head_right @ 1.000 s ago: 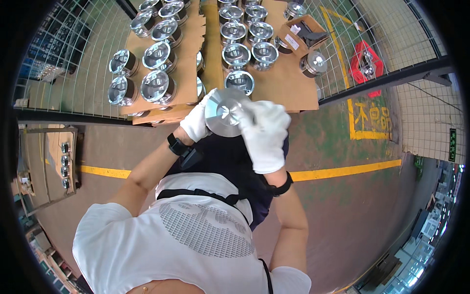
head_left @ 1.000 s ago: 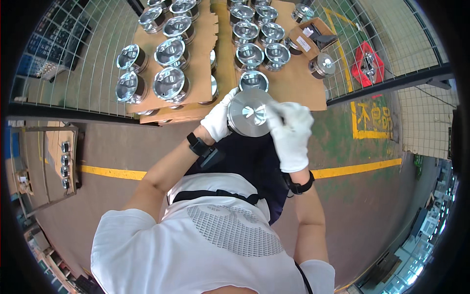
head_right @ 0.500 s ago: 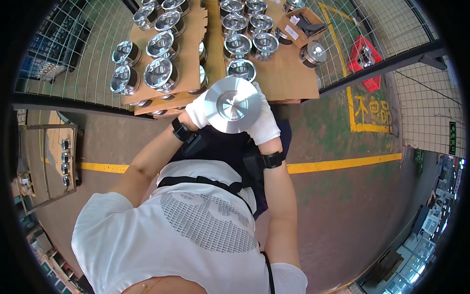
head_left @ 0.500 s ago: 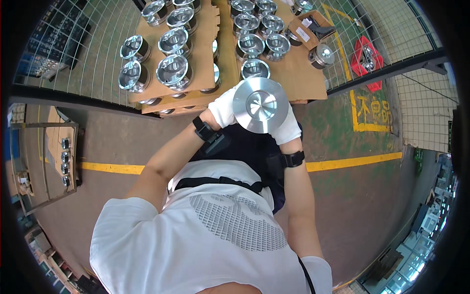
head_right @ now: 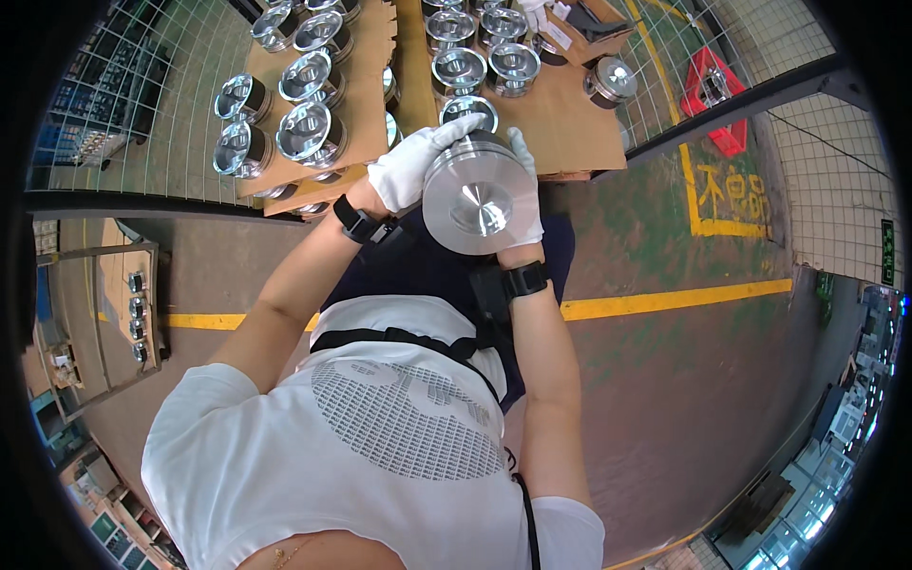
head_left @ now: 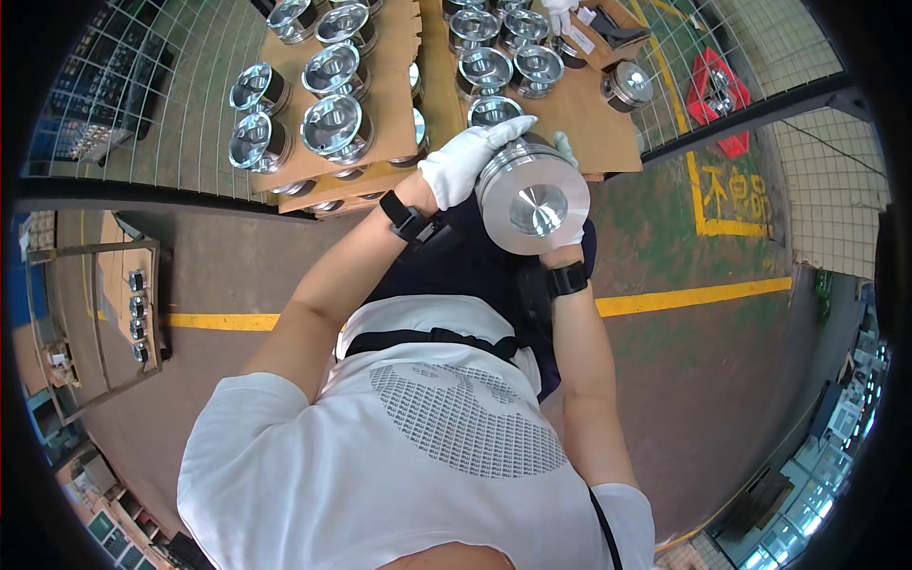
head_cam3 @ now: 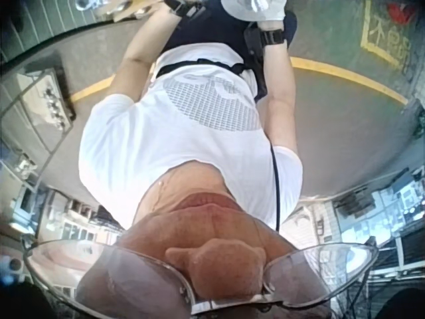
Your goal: Inspecting metal pistons and arranging them on a workbench in a quality control area.
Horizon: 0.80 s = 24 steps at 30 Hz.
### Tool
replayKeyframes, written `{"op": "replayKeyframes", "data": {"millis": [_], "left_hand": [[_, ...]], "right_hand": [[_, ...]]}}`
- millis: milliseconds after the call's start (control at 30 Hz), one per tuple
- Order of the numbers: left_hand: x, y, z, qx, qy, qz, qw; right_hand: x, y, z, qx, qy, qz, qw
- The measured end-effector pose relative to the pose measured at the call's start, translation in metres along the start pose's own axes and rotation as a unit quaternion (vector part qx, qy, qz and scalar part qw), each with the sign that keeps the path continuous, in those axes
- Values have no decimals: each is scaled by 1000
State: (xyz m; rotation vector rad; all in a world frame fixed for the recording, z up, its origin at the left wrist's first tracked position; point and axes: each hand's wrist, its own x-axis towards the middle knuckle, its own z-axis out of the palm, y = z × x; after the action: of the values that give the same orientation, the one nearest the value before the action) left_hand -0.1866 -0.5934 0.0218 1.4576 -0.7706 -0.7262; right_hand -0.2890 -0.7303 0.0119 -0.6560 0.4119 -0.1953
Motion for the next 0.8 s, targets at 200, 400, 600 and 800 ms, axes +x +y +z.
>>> {"op": "replayKeyframes", "data": {"millis": [200,400,600,800], "left_hand": [[5,-24,5,-235,67,-92,965],[-14,-37,22,-662,-53,-227,712],[-10,-40,27,-688,-54,-223,689],[-14,-9,43,-530,99,-193,820]], "right_hand": [[11,-19,-12,2,51,37,998],[23,-20,-39,-293,18,-258,920],[21,-30,-49,-557,-47,-460,690],[15,-37,-35,-643,40,-387,660]]}}
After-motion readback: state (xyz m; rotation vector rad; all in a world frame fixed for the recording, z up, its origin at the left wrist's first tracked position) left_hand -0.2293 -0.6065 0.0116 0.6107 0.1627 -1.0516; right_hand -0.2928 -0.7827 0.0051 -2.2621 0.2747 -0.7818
